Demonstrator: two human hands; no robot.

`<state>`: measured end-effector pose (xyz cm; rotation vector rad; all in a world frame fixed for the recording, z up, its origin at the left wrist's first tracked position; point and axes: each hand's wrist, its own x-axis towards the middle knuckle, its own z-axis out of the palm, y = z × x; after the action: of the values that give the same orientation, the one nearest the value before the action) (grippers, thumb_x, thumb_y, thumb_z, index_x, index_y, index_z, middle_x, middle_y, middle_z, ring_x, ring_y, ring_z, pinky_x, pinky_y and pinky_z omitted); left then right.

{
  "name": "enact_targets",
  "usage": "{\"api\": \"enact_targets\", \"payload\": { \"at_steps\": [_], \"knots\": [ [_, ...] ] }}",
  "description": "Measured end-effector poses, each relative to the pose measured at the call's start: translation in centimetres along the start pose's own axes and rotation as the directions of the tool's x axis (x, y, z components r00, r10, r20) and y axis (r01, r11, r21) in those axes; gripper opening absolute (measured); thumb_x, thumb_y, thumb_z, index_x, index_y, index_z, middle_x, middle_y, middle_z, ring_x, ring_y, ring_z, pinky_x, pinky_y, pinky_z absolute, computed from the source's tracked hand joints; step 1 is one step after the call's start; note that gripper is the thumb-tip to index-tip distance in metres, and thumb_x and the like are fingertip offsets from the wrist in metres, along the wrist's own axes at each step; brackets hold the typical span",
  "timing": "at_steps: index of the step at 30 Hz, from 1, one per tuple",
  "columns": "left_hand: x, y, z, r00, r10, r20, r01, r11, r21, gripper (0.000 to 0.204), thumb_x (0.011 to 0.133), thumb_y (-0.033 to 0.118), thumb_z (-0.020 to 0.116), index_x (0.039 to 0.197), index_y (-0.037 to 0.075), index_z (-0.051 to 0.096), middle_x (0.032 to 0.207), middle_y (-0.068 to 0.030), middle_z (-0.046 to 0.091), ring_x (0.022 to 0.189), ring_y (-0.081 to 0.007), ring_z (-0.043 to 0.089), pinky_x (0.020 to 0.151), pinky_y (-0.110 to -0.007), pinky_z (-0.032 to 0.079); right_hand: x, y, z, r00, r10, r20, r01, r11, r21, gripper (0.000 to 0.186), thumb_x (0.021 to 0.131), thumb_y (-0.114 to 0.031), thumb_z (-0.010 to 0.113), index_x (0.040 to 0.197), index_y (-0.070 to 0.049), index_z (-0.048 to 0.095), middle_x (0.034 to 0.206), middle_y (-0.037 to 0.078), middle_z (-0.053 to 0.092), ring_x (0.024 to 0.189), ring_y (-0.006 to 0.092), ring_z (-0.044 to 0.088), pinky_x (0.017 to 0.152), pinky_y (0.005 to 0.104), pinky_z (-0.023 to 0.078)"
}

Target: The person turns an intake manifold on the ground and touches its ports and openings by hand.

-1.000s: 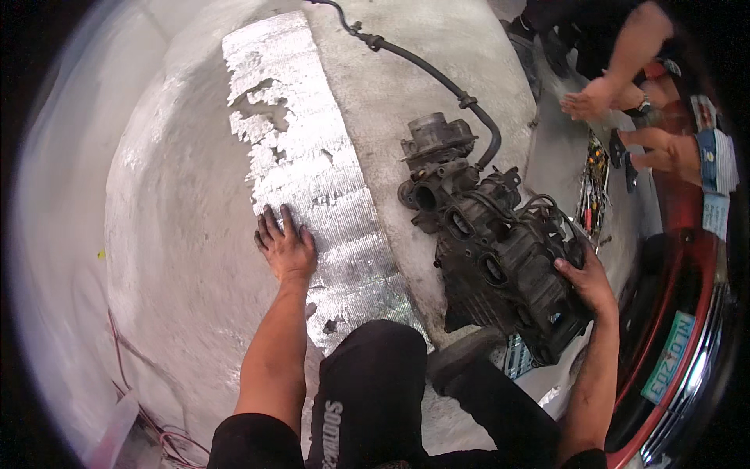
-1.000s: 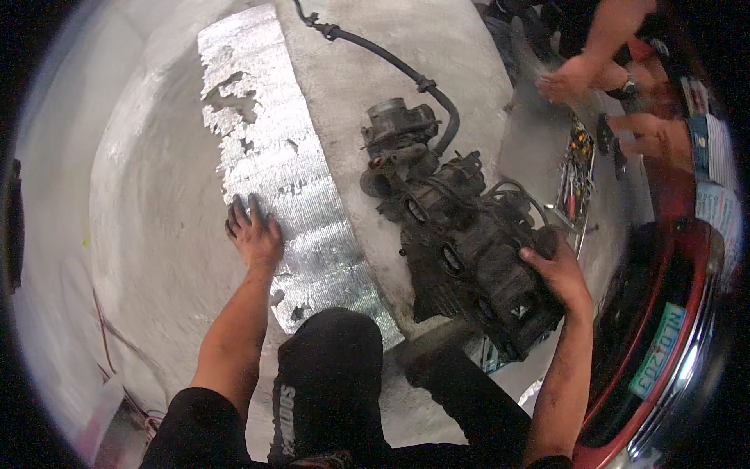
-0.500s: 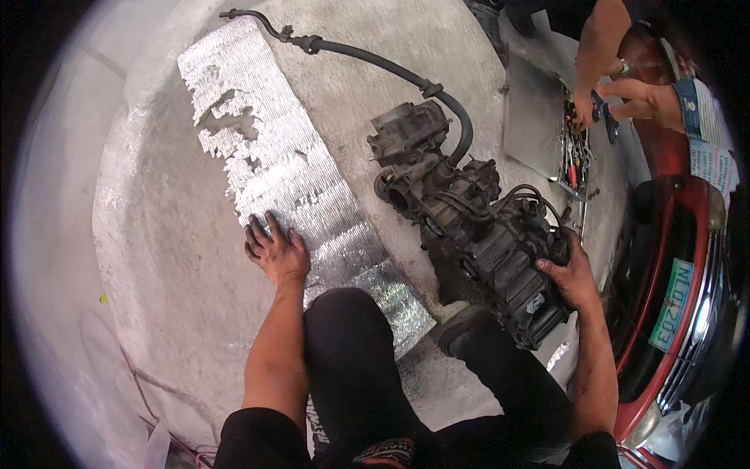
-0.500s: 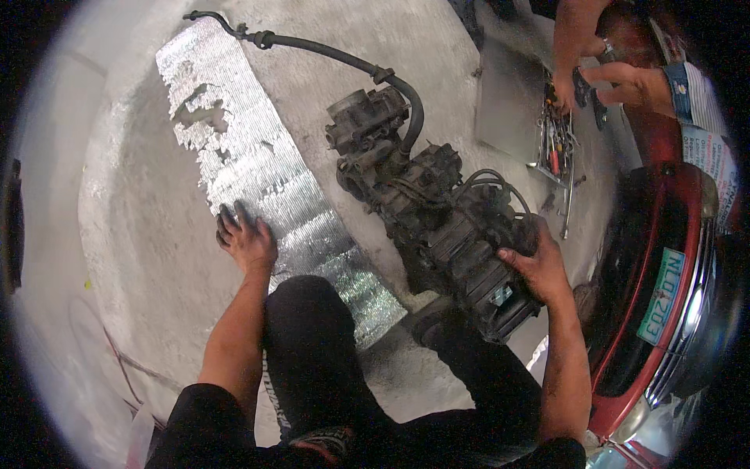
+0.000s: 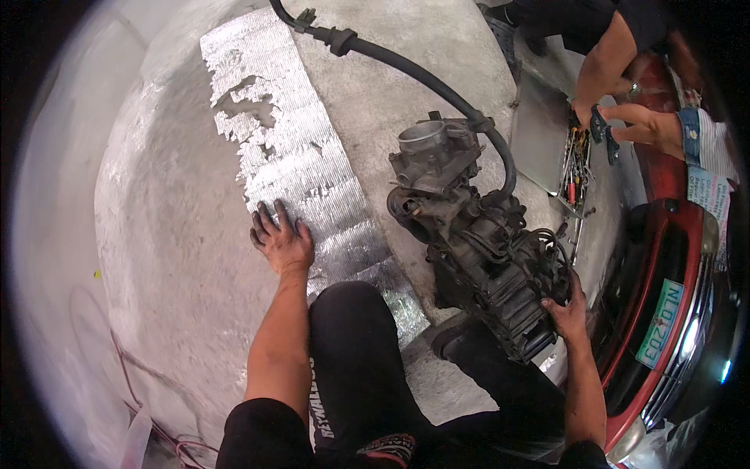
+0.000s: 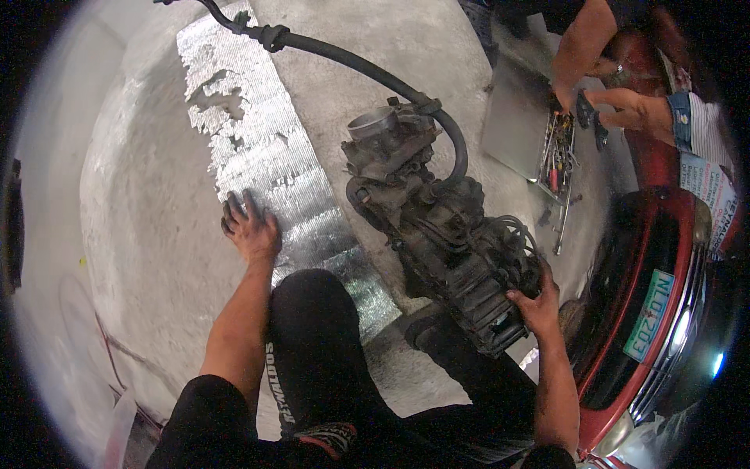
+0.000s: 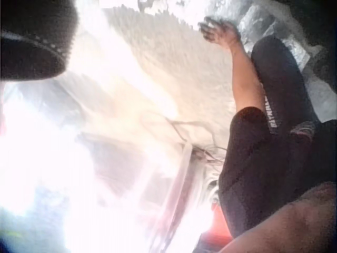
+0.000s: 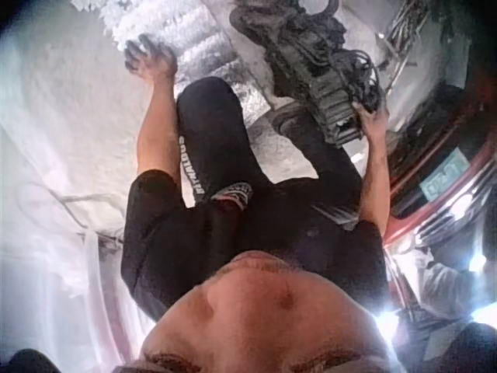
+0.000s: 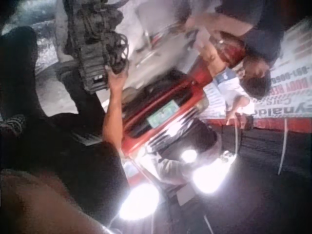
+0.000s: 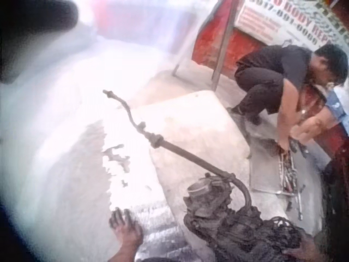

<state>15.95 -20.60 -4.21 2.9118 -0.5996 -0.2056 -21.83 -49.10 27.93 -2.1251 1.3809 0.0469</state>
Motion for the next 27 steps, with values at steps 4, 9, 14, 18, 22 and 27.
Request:
{"api": "enact_targets", "payload": {
  "at_steps": [4, 9, 14, 18, 22, 27],
  "knots": [
    [-0.2, 0.4, -0.1, 0.999, 0.017, -0.027, -0.018, 1.000, -0.006, 0.069, 0.090, 0.039, 0.056, 0.152, 0.015, 0.040, 0.161, -0.0183, 0.026, 0.148, -0.0401, 0.023, 0.120, -0.058, 0.016, 1.2, 0.7, -0.9, 0.998, 0.009, 0.067, -0.011, 1.000, 0.019, 0.084, 0.070, -0.013, 0.088, 0.141, 0.000, 0.047, 0.129, 0.019, 0.063, 0.120, 0.0289, 0.059, 0.107, 0.0396, 0.043],
    [-0.2, 0.2, 0.2, 0.996, 0.030, -0.087, -0.029, 0.999, 0.020, 0.063, 0.093, 0.039, 0.055, 0.149, 0.013, 0.045, 0.159, -0.0198, 0.031, 0.146, -0.0406, 0.026, 0.118, -0.058, 0.018, 5.8, 0.9, -1.0, 0.990, 0.008, 0.141, 0.002, 0.998, -0.069, 0.083, 0.072, -0.021, 0.087, 0.140, 0.003, 0.047, 0.130, 0.019, 0.062, 0.122, 0.0293, 0.059, 0.108, 0.0397, 0.042],
    [-0.4, 0.2, 0.8, 0.996, 0.032, -0.087, -0.032, 0.999, 0.003, 0.063, 0.092, 0.038, 0.056, 0.149, 0.014, 0.045, 0.159, -0.0195, 0.030, 0.146, -0.0407, 0.026, 0.118, -0.060, 0.018, 10.8, 0.7, -1.2, 0.981, -0.097, 0.166, 0.133, 0.966, -0.221, 0.080, 0.075, -0.026, 0.088, 0.138, 0.004, 0.049, 0.128, 0.018, 0.063, 0.120, 0.0283, 0.059, 0.107, 0.0382, 0.043],
    [-0.3, 0.1, 0.6, 0.997, 0.022, -0.068, -0.022, 1.000, -0.008, 0.064, 0.092, 0.038, 0.055, 0.150, 0.015, 0.043, 0.160, -0.0190, 0.028, 0.147, -0.0400, 0.025, 0.119, -0.058, 0.017, 13.7, -1.4, -1.0, 0.964, -0.080, 0.253, 0.088, 0.996, -0.023, 0.075, 0.080, -0.031, 0.086, 0.136, 0.005, 0.051, 0.124, 0.016, 0.065, 0.116, 0.0234, 0.060, 0.103, 0.0356, 0.044],
    [-0.2, 0.4, 0.6, 0.999, 0.014, -0.049, -0.014, 1.000, -0.012, 0.067, 0.091, 0.039, 0.055, 0.152, 0.016, 0.041, 0.161, -0.0184, 0.026, 0.148, -0.0395, 0.024, 0.120, -0.057, 0.016, 15.3, -0.9, -1.6, 0.966, -0.085, 0.245, 0.151, 0.953, -0.263, 0.072, 0.080, -0.028, 0.085, 0.135, 0.005, 0.053, 0.125, 0.016, 0.064, 0.115, 0.0239, 0.060, 0.102, 0.0355, 0.045],
    [-0.1, 0.0, 0.8, 0.999, 0.008, -0.042, -0.008, 1.000, 0.004, 0.067, 0.091, 0.039, 0.054, 0.152, 0.016, 0.040, 0.162, -0.0178, 0.026, 0.148, -0.0390, 0.023, 0.120, -0.057, 0.015, 16.0, -0.6, -1.2, 0.959, 0.039, 0.280, -0.030, 0.999, -0.035, 0.072, 0.086, -0.024, 0.080, 0.144, 0.004, 0.046, 0.135, 0.018, 0.060, 0.121, 0.0265, 0.058, 0.106, 0.0354, 0.042]
  ]
}}
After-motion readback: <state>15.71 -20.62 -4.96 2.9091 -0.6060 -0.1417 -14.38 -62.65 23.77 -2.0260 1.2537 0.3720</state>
